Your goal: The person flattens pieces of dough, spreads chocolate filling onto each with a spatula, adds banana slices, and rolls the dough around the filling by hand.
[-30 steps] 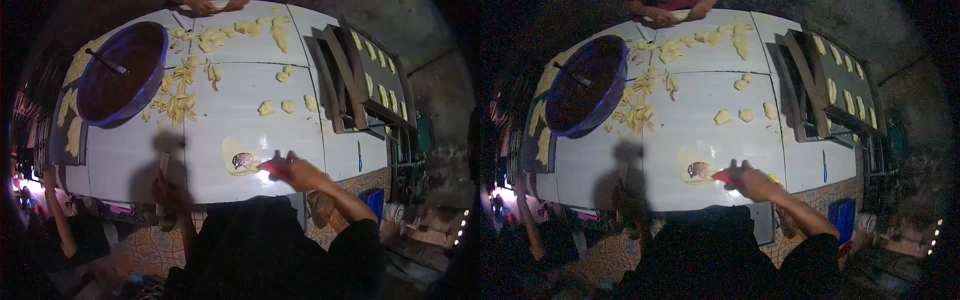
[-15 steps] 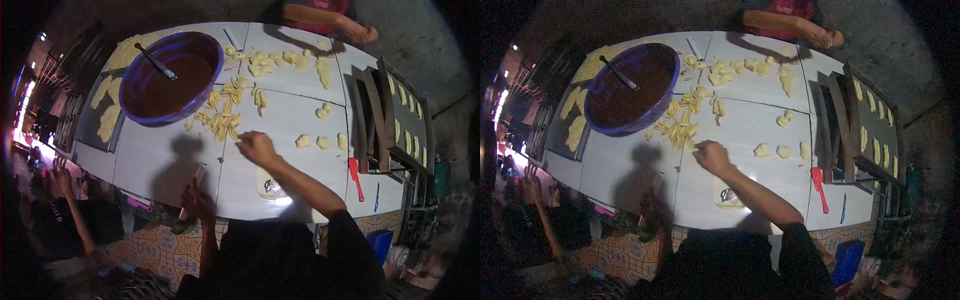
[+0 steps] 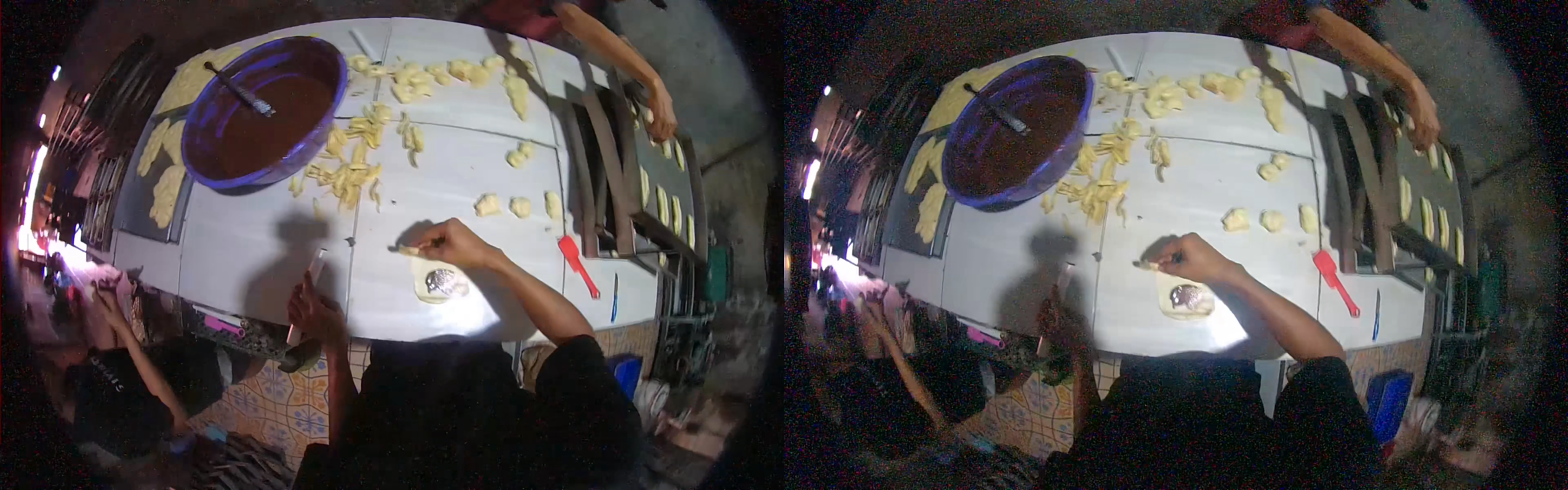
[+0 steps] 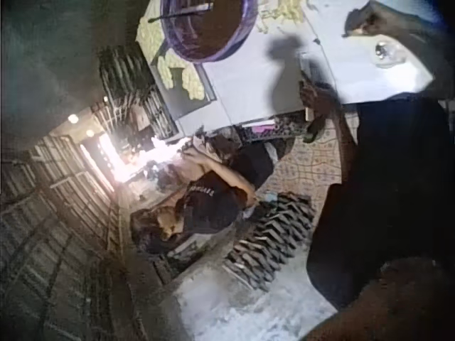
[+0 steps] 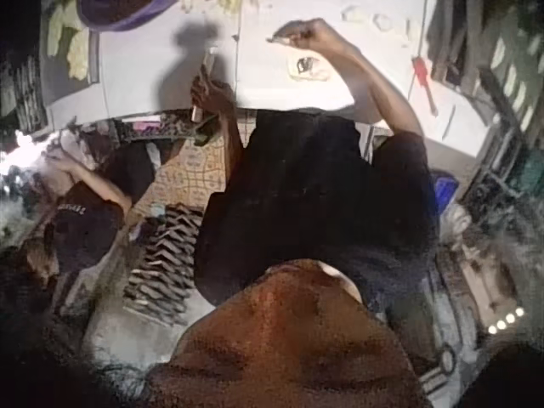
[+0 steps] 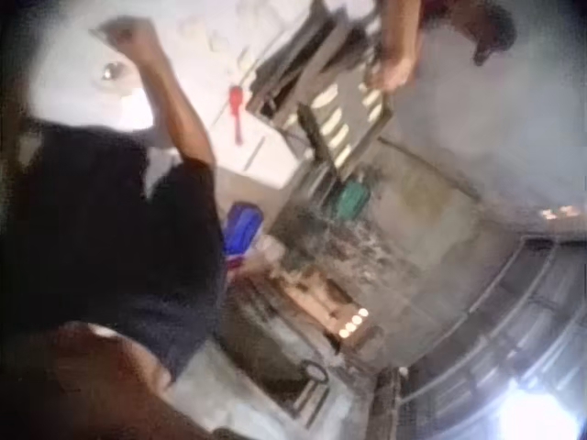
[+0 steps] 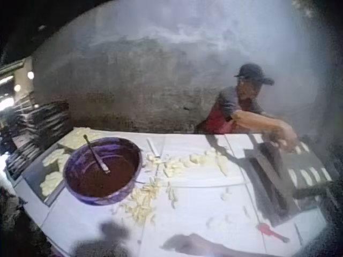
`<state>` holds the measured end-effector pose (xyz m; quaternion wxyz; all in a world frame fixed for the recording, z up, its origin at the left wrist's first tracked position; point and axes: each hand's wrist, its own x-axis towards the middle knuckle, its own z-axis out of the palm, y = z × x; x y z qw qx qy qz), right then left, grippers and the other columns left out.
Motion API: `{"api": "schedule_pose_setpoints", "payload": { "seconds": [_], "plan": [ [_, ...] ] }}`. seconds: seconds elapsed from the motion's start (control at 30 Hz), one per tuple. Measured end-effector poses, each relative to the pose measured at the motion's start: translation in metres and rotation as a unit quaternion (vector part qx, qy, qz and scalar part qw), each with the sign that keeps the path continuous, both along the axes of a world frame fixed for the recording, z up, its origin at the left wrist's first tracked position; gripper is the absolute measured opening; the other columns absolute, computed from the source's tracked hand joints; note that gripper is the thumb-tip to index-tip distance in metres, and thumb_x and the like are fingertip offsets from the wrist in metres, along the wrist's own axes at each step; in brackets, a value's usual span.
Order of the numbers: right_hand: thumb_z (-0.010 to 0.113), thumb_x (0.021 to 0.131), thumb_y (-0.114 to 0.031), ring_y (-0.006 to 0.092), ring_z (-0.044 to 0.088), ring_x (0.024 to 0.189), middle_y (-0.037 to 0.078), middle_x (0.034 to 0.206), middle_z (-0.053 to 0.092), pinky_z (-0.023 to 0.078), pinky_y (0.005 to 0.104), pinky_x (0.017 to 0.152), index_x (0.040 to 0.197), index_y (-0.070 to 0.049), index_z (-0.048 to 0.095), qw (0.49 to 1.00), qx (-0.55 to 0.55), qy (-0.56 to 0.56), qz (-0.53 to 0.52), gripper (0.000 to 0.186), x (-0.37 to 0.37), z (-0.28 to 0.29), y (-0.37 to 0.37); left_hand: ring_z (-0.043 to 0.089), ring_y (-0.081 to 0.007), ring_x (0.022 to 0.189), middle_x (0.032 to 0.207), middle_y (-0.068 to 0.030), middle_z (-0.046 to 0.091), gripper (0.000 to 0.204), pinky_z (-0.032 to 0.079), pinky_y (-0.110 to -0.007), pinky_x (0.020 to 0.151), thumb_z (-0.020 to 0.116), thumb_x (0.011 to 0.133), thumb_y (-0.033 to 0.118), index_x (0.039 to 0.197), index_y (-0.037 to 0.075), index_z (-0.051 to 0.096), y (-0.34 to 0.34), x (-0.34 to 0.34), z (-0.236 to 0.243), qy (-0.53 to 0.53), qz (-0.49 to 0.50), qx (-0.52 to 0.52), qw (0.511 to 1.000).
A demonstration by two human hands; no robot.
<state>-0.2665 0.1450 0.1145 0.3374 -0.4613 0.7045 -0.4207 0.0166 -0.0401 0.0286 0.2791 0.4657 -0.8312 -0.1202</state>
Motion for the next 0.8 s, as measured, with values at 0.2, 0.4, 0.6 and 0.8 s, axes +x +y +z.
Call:
{"api": "schedule_pose_setpoints", "payload": {
  "seconds": [0.2, 0.4, 0.6, 0.8],
  "plan": [
    [0.070, 0.085, -0.009, 0.0327, 0.067, 0.100, 0.012, 0.098, 0.069, 0.056, 0.0411, 0.087, 0.104, -0.005, 0.076, 0.966, 0.037, 0.243, -0.079, 0.021, 0.031, -0.029, 0.054, 0.057, -0.0380, 0.123, 0.130, -0.0159, 0.065, 0.042, 0.043, -0.051, 0.105, 0.065, 0.094, 0.015, 0.136, 0.011, 0.064, 0.020, -0.052, 0.001, 0.022, -0.153, -0.102, 0.983],
    [0.071, 0.077, -0.006, 0.0341, 0.064, 0.102, 0.013, 0.100, 0.068, 0.057, 0.0409, 0.085, 0.100, -0.004, 0.075, 0.954, -0.047, 0.264, -0.137, 0.023, 0.045, -0.055, 0.045, 0.059, -0.0336, 0.102, 0.102, -0.0114, 0.068, 0.024, 0.048, -0.046, 0.090, 0.072, 0.086, 0.009, 0.110, 0.009, 0.076, 0.068, -0.120, 0.024, 0.042, -0.407, 0.035, 0.912],
    [0.075, 0.076, -0.010, 0.0346, 0.065, 0.098, 0.015, 0.094, 0.066, 0.057, 0.0431, 0.084, 0.088, 0.000, 0.073, 0.953, -0.077, 0.280, -0.088, 0.016, 0.058, -0.060, 0.051, 0.055, -0.0305, 0.100, 0.099, -0.0064, 0.062, 0.014, 0.044, -0.044, 0.089, 0.070, 0.083, 0.006, 0.094, 0.011, 0.077, 0.077, -0.106, 0.020, 0.037, -0.417, 0.049, 0.907],
    [0.073, 0.078, -0.004, 0.0339, 0.060, 0.110, 0.015, 0.110, 0.062, 0.056, 0.0434, 0.091, 0.101, 0.000, 0.068, 0.960, -0.070, 0.270, -0.034, 0.025, 0.070, -0.071, 0.075, 0.054, -0.0307, 0.104, 0.103, -0.0083, 0.062, 0.013, 0.045, -0.045, 0.087, 0.070, 0.085, 0.007, 0.095, 0.009, 0.078, 0.089, -0.079, 0.031, 0.006, -0.452, 0.066, 0.890]
  ]
}}
